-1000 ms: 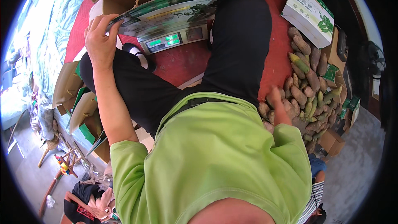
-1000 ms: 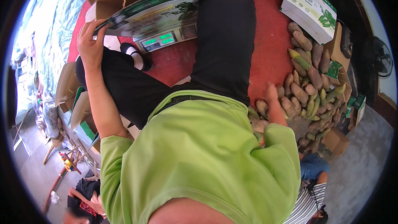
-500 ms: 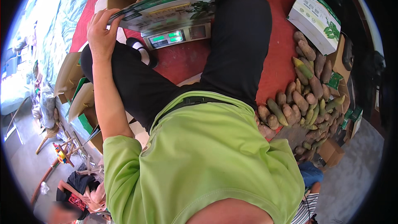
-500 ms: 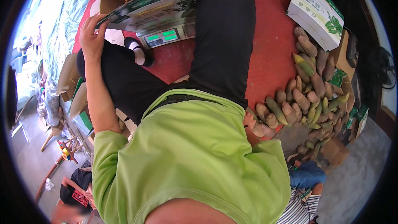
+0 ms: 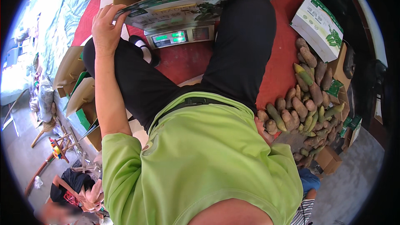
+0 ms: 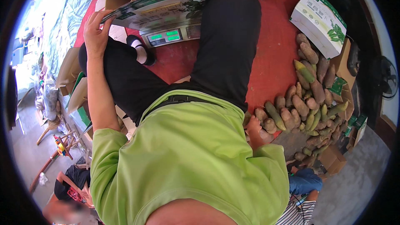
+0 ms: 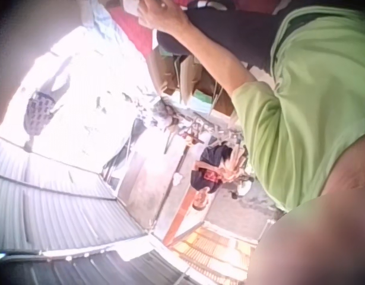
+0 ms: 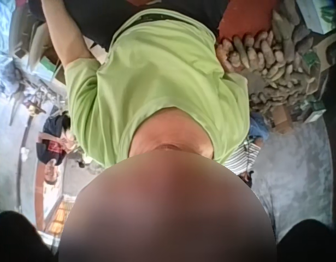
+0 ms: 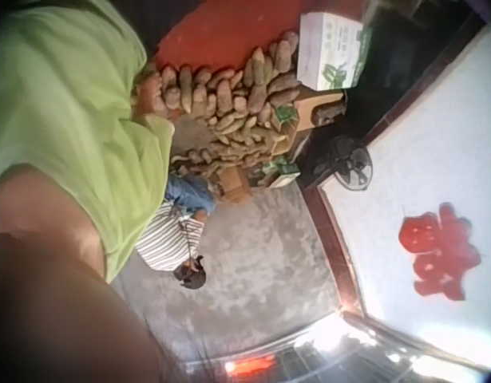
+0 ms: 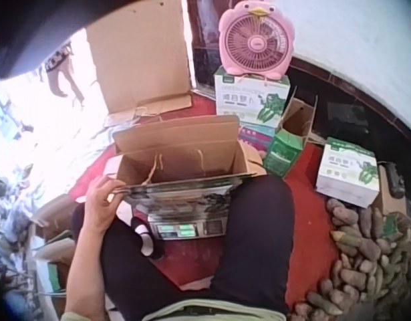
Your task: Sorting and weighing green radishes into packaging boxes.
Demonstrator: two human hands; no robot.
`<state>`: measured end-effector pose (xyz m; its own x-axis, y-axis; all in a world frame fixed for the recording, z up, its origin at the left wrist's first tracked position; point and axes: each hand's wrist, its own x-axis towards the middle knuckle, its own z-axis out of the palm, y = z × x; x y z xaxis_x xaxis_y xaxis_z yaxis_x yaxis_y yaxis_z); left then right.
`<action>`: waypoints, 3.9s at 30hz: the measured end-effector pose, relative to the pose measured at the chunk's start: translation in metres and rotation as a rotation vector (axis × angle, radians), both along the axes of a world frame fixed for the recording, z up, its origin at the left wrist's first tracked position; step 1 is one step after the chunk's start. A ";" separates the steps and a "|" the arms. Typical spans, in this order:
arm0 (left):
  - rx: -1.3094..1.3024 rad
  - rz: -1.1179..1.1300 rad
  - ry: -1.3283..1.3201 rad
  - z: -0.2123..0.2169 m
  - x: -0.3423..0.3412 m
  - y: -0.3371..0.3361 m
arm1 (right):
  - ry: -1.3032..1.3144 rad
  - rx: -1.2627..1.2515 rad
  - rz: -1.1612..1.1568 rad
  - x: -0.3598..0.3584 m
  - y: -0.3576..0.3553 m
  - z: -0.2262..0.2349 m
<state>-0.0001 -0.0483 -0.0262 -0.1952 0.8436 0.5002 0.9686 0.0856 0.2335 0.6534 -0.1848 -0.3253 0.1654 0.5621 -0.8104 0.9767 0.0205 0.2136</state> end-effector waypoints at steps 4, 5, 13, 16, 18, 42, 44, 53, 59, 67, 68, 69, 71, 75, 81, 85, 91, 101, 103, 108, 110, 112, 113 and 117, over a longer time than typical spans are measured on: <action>0.013 -0.014 -0.018 -0.001 -0.001 -0.002 | 0.461 0.303 -0.444 0.049 0.027 -0.019; 0.014 -0.010 -0.010 0.003 0.002 -0.002 | 0.470 0.301 -0.441 0.037 0.039 -0.012; 0.027 -0.004 0.029 0.003 0.002 0.000 | 1.139 0.716 -0.569 -0.077 0.222 0.151; 0.045 -0.014 0.030 0.006 0.004 0.000 | 1.256 0.906 -0.358 -0.119 0.285 0.228; 0.036 -0.002 0.014 0.008 0.006 -0.002 | 1.334 0.993 -0.309 -0.154 0.319 0.282; 0.023 0.023 0.032 0.006 0.000 0.000 | 1.425 0.577 0.400 -0.402 0.411 0.324; 0.062 -0.007 0.052 0.005 0.003 0.011 | 1.470 0.576 0.192 -0.360 0.413 0.330; 0.087 0.023 0.055 0.005 -0.001 0.005 | 1.218 0.652 -0.360 -0.149 0.368 0.150; 0.098 0.033 0.056 0.005 -0.001 0.006 | 0.730 0.493 -0.257 -0.036 0.249 0.009; 0.104 0.020 0.019 0.000 -0.001 0.008 | 0.501 0.299 -0.430 0.017 0.117 -0.065; 0.090 0.042 0.029 0.003 -0.001 0.002 | 0.547 0.280 -0.460 -0.008 0.105 -0.055; 0.087 0.048 0.035 0.006 -0.001 -0.002 | 0.582 0.273 -0.493 -0.020 0.099 -0.046; 0.070 0.039 0.020 0.007 0.003 0.005 | 0.573 0.290 -0.502 -0.010 0.095 -0.023; 0.071 0.027 0.019 0.008 0.005 0.008 | 0.588 0.315 -0.484 -0.014 0.089 -0.003; 0.069 0.035 -0.020 0.003 0.001 0.004 | 0.618 0.347 -0.453 0.004 0.086 0.006; 0.062 0.037 -0.014 0.003 0.002 0.006 | 0.634 0.368 -0.442 0.019 0.084 0.011; 0.035 0.056 -0.013 0.006 0.004 0.009 | 0.662 0.405 -0.425 0.037 0.086 0.014; 0.082 0.044 0.054 0.009 0.001 0.010 | 0.837 0.498 -0.303 -0.012 0.165 -0.024; 0.078 0.046 0.039 0.013 0.005 0.016 | 0.880 0.520 -0.267 -0.038 0.190 -0.025; 0.044 0.073 0.022 0.016 0.000 0.001 | 1.330 0.568 -0.351 -0.122 0.308 0.040; 0.043 0.065 0.014 0.015 0.000 0.003 | 1.097 0.471 -0.428 -0.151 0.358 0.101; 0.049 0.038 -0.011 0.018 0.002 0.008 | 1.315 0.558 -0.242 -0.178 0.396 0.148; 0.044 0.024 -0.021 0.019 0.002 0.009 | 1.321 0.552 -0.210 -0.196 0.413 0.169; 0.028 0.011 -0.026 0.025 -0.003 0.005 | 1.377 0.566 -0.146 -0.278 0.451 0.258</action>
